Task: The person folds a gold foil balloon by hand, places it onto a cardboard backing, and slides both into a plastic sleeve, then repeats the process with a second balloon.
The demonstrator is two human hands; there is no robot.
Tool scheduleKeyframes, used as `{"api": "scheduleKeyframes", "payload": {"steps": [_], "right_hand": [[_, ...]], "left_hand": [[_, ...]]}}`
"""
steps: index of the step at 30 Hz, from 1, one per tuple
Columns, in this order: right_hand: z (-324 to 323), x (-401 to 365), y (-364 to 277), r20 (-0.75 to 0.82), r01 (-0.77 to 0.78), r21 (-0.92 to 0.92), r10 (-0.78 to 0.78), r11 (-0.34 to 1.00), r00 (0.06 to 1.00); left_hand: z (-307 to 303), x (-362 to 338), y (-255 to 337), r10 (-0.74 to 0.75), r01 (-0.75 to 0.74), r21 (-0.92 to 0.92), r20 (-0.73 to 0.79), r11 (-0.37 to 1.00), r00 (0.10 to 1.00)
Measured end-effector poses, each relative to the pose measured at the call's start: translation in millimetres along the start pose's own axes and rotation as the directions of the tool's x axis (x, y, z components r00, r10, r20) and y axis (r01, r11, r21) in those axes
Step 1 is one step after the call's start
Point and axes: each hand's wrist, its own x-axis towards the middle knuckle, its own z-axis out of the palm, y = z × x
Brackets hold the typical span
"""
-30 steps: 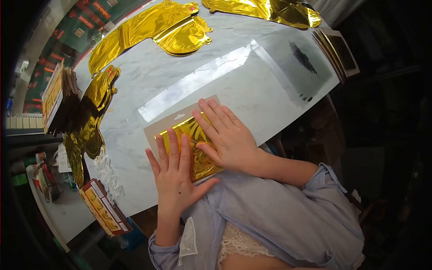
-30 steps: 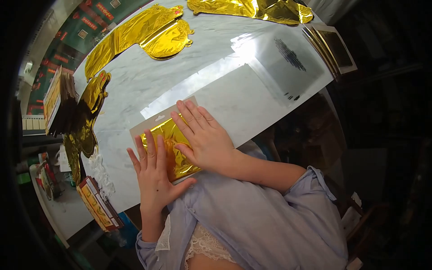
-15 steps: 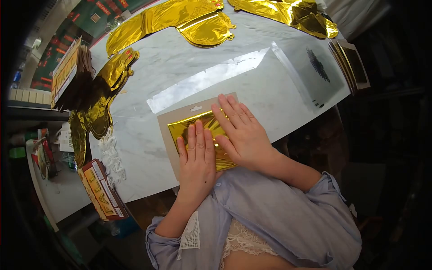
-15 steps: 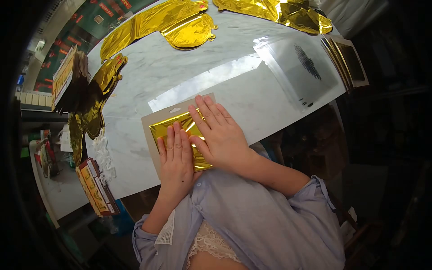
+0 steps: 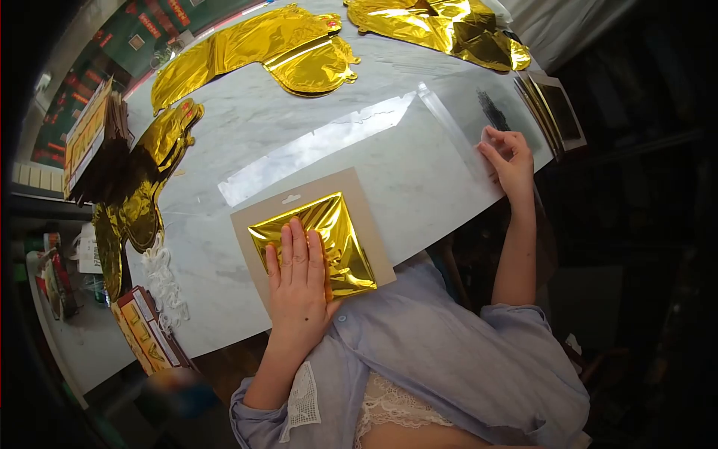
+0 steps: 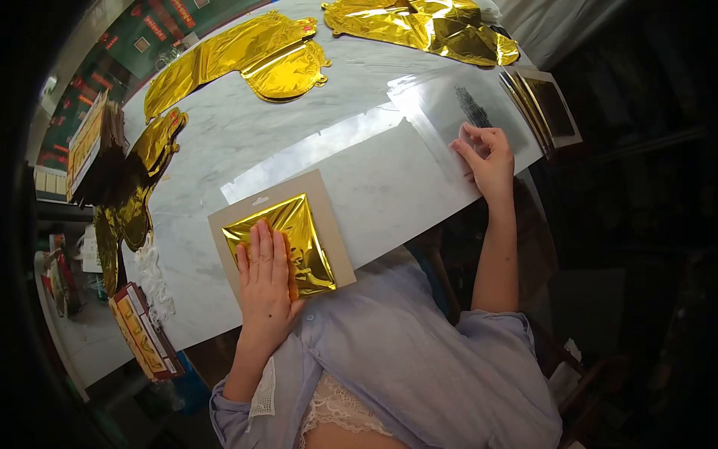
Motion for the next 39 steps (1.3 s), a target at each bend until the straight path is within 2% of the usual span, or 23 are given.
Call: {"api": "scheduleKeyframes", "payload": {"steps": [1, 3, 5, 7, 9, 13, 16, 18, 20, 22, 23, 25, 26, 27, 28, 33, 36, 37, 39], "right_hand": [[0, 2, 2, 0.002, -0.001, 0.001, 0.001, 1.000, 1.000], [-2, 5, 5, 0.036, 0.044, 0.049, -0.046, 0.998, 0.998], [-3, 6, 7, 0.048, 0.055, 0.044, -0.057, 0.998, 0.997], [-5, 7, 10, 0.058, 0.066, 0.035, -0.068, 0.997, 0.996], [-2, 11, 19, 0.017, 0.065, 0.175, -0.069, 0.982, 0.997], [-5, 13, 18, 0.016, 0.033, 0.201, -0.037, 0.979, 0.999], [-11, 1, -24, -0.063, 0.047, 0.120, -0.040, 0.992, 0.997], [-5, -26, -81, -0.123, 0.157, -0.072, -0.165, 0.985, 0.979], [10, -48, -114, 0.008, 0.374, -0.185, -0.379, 0.909, 0.925], [34, -64, -130, 0.187, 0.570, -0.180, -0.541, 0.802, 0.820], [49, -69, -133, 0.261, 0.616, -0.162, -0.568, 0.771, 0.780], [77, -75, -133, 0.385, 0.685, -0.090, -0.609, 0.723, 0.693], [88, -75, -133, 0.435, 0.706, -0.037, -0.625, 0.707, 0.648], [99, -74, -132, 0.478, 0.732, 0.005, -0.645, 0.681, 0.597], [106, -71, -132, 0.479, 0.735, 0.023, -0.653, 0.678, 0.587], [120, -49, -130, 0.574, 0.777, 0.229, -0.726, 0.587, 0.379], [113, -37, -136, 0.641, 0.746, 0.291, -0.701, 0.599, 0.313], [112, -36, -137, 0.641, 0.743, 0.294, -0.701, 0.601, 0.313], [109, -34, -139, 0.665, 0.787, 0.278, -0.702, 0.550, 0.255]], "left_hand": [[-1, 0, 0, 0.000, -0.001, 0.051, 0.020, 0.999, 1.000], [3, -2, -1, 0.003, -0.003, 0.038, -0.010, 0.999, 1.000], [4, -2, -2, -0.038, 0.035, -0.058, -0.042, 0.998, 0.998], [3, -2, -1, -0.047, 0.044, -0.063, -0.040, 0.997, 0.998], [6, -2, -3, -0.038, 0.038, -0.003, -0.065, 0.999, 0.997], [4, -2, -6, -0.037, 0.037, -0.005, -0.086, 0.999, 0.996], [4, -7, -10, -0.044, 0.023, -0.119, -0.172, 0.993, 0.984], [4, -8, -8, -0.049, 0.014, -0.139, -0.249, 0.990, 0.967], [9, -14, -12, -0.064, 0.027, -0.132, -0.290, 0.991, 0.955], [12, -20, -16, -0.074, 0.029, -0.152, -0.302, 0.988, 0.950], [13, -21, -19, -0.077, 0.033, -0.150, -0.302, 0.988, 0.950], [13, -23, -23, -0.009, -0.090, -0.255, -0.362, 0.963, 0.932], [9, -25, -25, 0.020, -0.110, -0.258, -0.330, 0.960, 0.944], [10, -24, -24, 0.070, -0.185, -0.282, -0.371, 0.942, 0.926], [12, -23, -24, 0.120, -0.259, -0.298, -0.415, 0.919, 0.902], [6, -28, -21, 0.312, -0.360, -0.188, -0.243, 0.914, 0.918], [0, -28, -23, 0.418, -0.427, -0.143, -0.092, 0.893, 0.904], [-6, -26, -21, 0.425, -0.425, -0.130, -0.027, 0.896, 0.905], [-15, -24, -18, 0.422, -0.410, -0.139, 0.076, 0.902, 0.903]]}}
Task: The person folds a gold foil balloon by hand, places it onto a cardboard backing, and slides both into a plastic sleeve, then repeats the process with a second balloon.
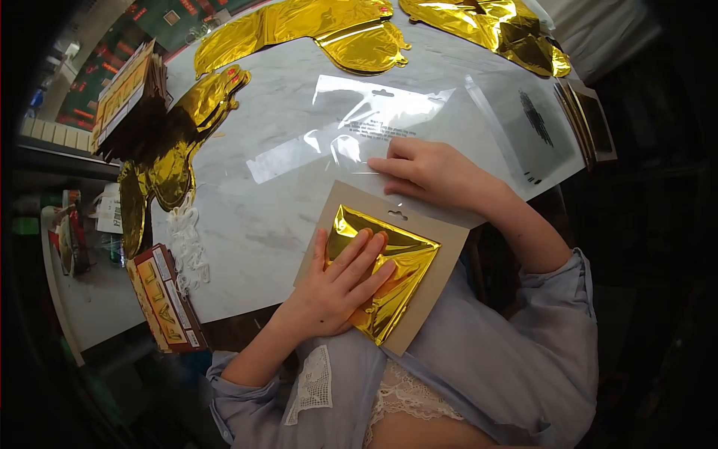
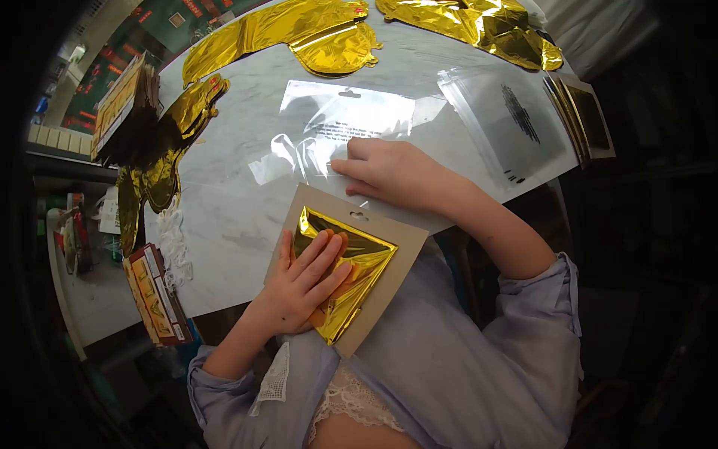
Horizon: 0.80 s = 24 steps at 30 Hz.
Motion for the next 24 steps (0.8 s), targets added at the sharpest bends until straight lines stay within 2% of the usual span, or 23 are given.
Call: {"api": "scheduleKeyframes", "payload": {"steps": [3, 4, 10, 13, 15, 18, 24], "right_hand": [[-1, 0, -1, 0.004, 0.001, -0.030, -0.001, 1.000, 1.000], [-1, 1, -1, 0.003, 0.004, -0.030, -0.004, 1.000, 1.000], [-9, 4, -7, 0.041, 0.040, -0.088, -0.037, 0.995, 0.998], [-17, 6, -17, 0.121, 0.061, -0.153, -0.042, 0.986, 0.992], [-21, 7, -26, 0.181, 0.072, -0.268, -0.023, 0.961, 0.983], [-22, 6, -37, 0.248, 0.071, -0.337, 0.016, 0.939, 0.969], [-21, -5, -44, 0.267, 0.128, -0.453, -0.003, 0.882, 0.964]], "left_hand": [[-3, -3, -3, 0.033, -0.035, 0.054, 0.050, 0.998, 0.998], [-5, -4, -2, 0.037, -0.037, 0.003, 0.063, 0.999, 0.997], [-10, -5, -6, -0.007, 0.000, 0.067, 0.092, 0.998, 0.996], [-17, -5, -17, -0.054, 0.043, 0.128, 0.083, 0.991, 0.995], [-21, -6, -21, -0.084, 0.073, 0.119, 0.087, 0.990, 0.993], [-20, -6, -22, -0.081, 0.066, 0.149, 0.100, 0.987, 0.992], [-14, -5, -21, -0.084, 0.070, 0.173, 0.077, 0.982, 0.994]]}}
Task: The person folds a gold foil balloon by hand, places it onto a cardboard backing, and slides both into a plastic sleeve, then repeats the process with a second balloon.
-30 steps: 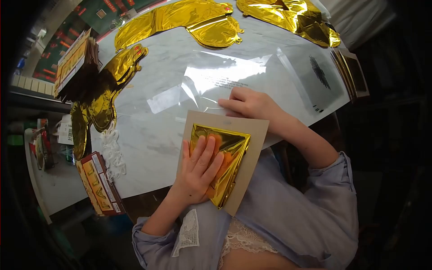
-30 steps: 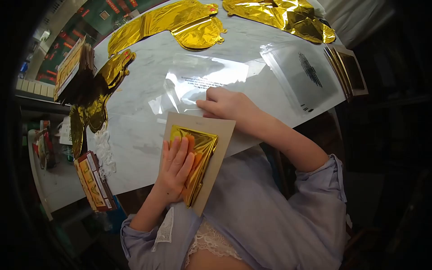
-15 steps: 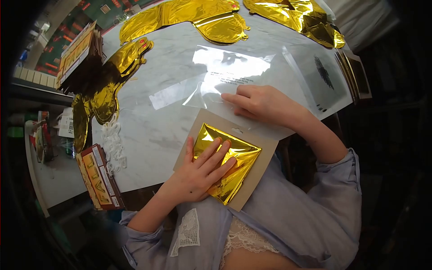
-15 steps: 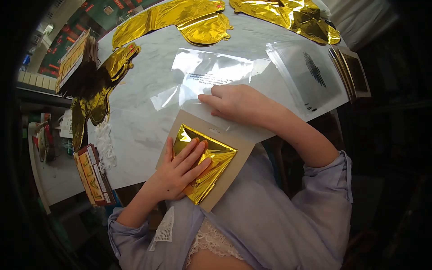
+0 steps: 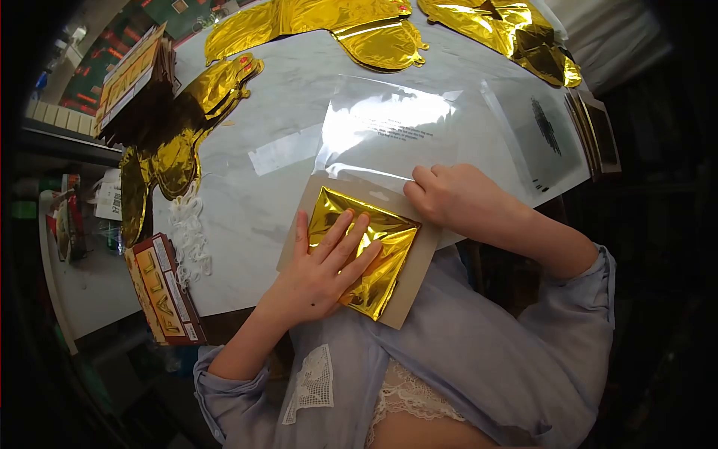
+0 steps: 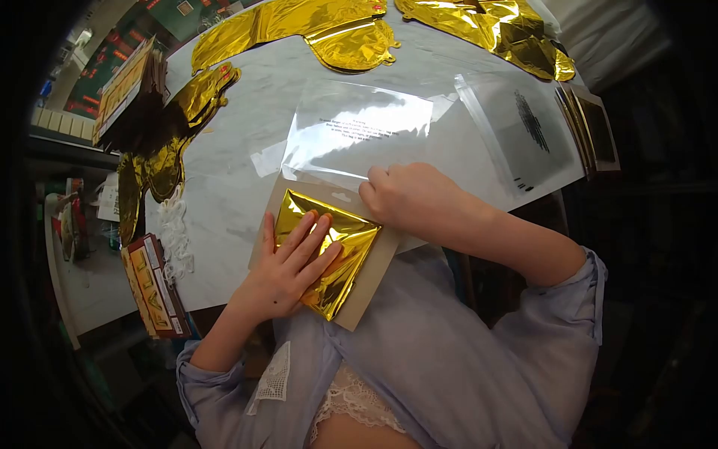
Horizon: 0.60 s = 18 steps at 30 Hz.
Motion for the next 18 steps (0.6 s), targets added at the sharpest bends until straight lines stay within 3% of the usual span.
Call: {"api": "scheduleKeyframes", "payload": {"steps": [4, 6, 13, 15, 18], "right_hand": [[1, -7, -11, -0.042, -0.016, 0.012, 0.017, 1.000, 0.999], [2, -10, -17, -0.183, -0.054, 0.081, 0.069, 0.995, 0.981], [14, -14, -24, -0.261, -0.073, 0.213, 0.129, 0.974, 0.957], [19, -13, -24, -0.311, -0.119, 0.295, 0.213, 0.948, 0.926], [30, -16, -24, -0.364, -0.048, 0.354, 0.185, 0.934, 0.913]], "left_hand": [[1, 2, 2, -0.021, 0.021, 0.010, -0.012, 1.000, 1.000], [2, 2, 3, -0.027, 0.028, 0.012, -0.017, 1.000, 0.999], [6, 6, 5, -0.019, 0.020, 0.020, -0.045, 1.000, 0.999], [5, 8, 6, -0.026, 0.026, 0.014, -0.038, 1.000, 0.999], [5, 8, 6, -0.024, 0.024, 0.006, -0.036, 1.000, 0.999]]}}
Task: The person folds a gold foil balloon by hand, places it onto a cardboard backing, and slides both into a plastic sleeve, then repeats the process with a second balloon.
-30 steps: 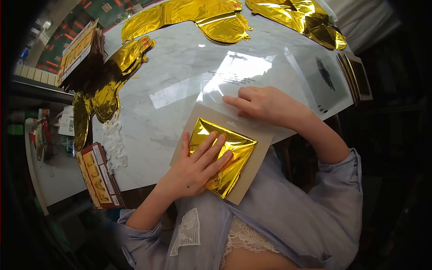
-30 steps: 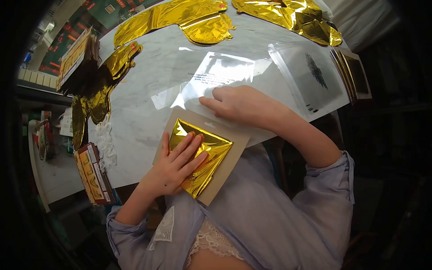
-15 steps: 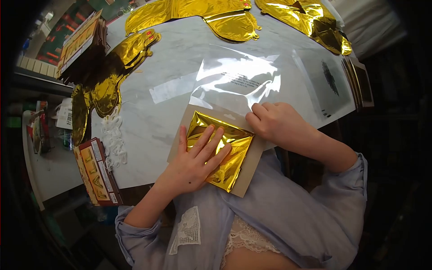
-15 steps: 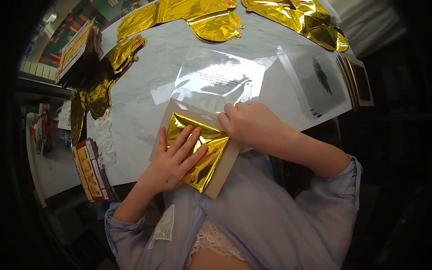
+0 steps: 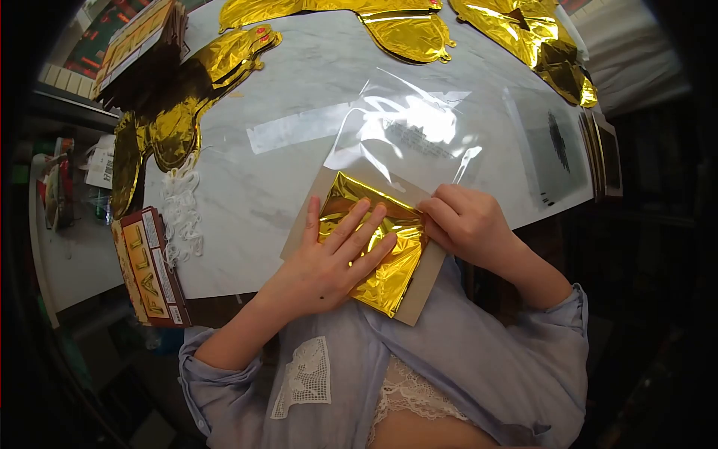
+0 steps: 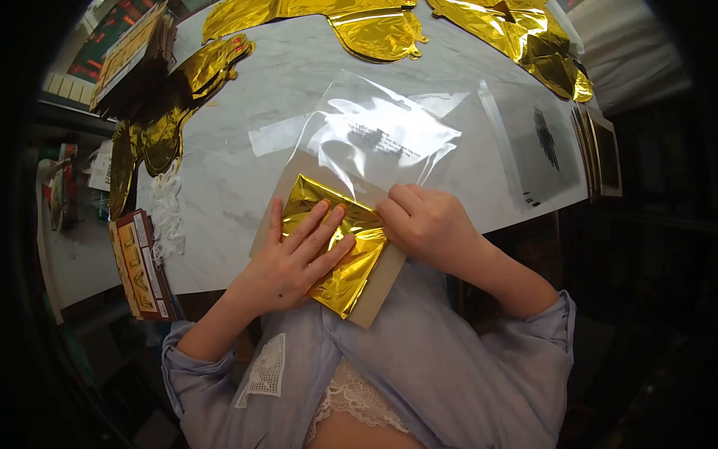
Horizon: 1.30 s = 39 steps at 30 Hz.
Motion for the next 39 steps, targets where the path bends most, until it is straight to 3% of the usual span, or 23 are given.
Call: {"api": "scheduleKeyframes", "payload": {"steps": [3, 6, 7, 10, 11, 13, 14, 20, 23, 28, 30, 31, 33, 34, 39], "right_hand": [[-10, -3, -3, 0.022, 0.021, 0.167, -0.025, 0.986, 0.999], [-8, 0, 9, 0.044, 0.029, 0.181, -0.038, 0.983, 0.998], [-14, 2, 10, 0.166, -0.034, 0.225, -0.004, 0.974, 0.986], [-9, 23, 22, 0.098, 0.007, 0.322, -0.041, 0.947, 0.994], [-2, 27, 26, 0.095, 0.005, 0.321, -0.038, 0.947, 0.995], [13, 30, 32, 0.172, 0.051, 0.100, -0.068, 0.994, 0.983], [12, 31, 32, 0.304, 0.029, 0.095, -0.056, 0.995, 0.951], [16, 28, 27, 0.371, 0.066, 0.108, -0.102, 0.992, 0.923], [18, 27, 24, 0.400, 0.065, 0.104, -0.101, 0.992, 0.911], [21, 24, 30, 0.407, 0.084, 0.026, -0.087, 0.996, 0.909], [21, 23, 31, 0.374, 0.066, 0.091, -0.096, 0.994, 0.923], [21, 23, 31, 0.370, 0.062, 0.095, -0.093, 0.994, 0.924], [18, 23, 28, 0.354, 0.082, 0.063, -0.099, 0.995, 0.930], [17, 24, 27, 0.353, 0.084, 0.065, -0.102, 0.994, 0.930], [18, 25, 27, 0.347, 0.082, 0.063, -0.099, 0.995, 0.933]], "left_hand": [[-1, -1, 0, 0.011, -0.011, -0.015, -0.004, 1.000, 1.000], [-3, -1, -1, 0.030, -0.029, -0.027, 0.009, 0.999, 1.000], [-3, 0, -1, 0.039, -0.038, -0.032, 0.022, 0.999, 0.999], [-3, 3, -1, 0.059, -0.057, -0.051, 0.027, 0.997, 0.998], [-3, 5, -1, 0.062, -0.060, -0.050, 0.029, 0.997, 0.998], [-3, 8, 0, 0.068, -0.066, -0.037, 0.053, 0.997, 0.996], [-3, 9, -1, 0.070, -0.069, -0.035, 0.055, 0.997, 0.996], [6, 18, -4, 0.090, -0.090, -0.058, -0.007, 0.994, 0.996], [-1, 33, -5, 0.123, -0.129, 0.081, 0.078, 0.988, 0.989], [-15, 47, -4, 0.112, -0.122, 0.166, 0.070, 0.978, 0.991], [-26, 39, -2, 0.063, -0.062, -0.109, 0.006, 0.992, 0.998], [-37, 32, 0, 0.113, -0.112, -0.077, 0.003, 0.991, 0.994], [-21, 12, 2, 0.268, -0.257, 0.078, -0.216, 0.963, 0.939], [-18, 7, 4, 0.282, -0.262, 0.108, -0.279, 0.959, 0.918], [-2, -3, 9, 0.214, -0.210, 0.046, -0.296, 0.977, 0.931]]}}
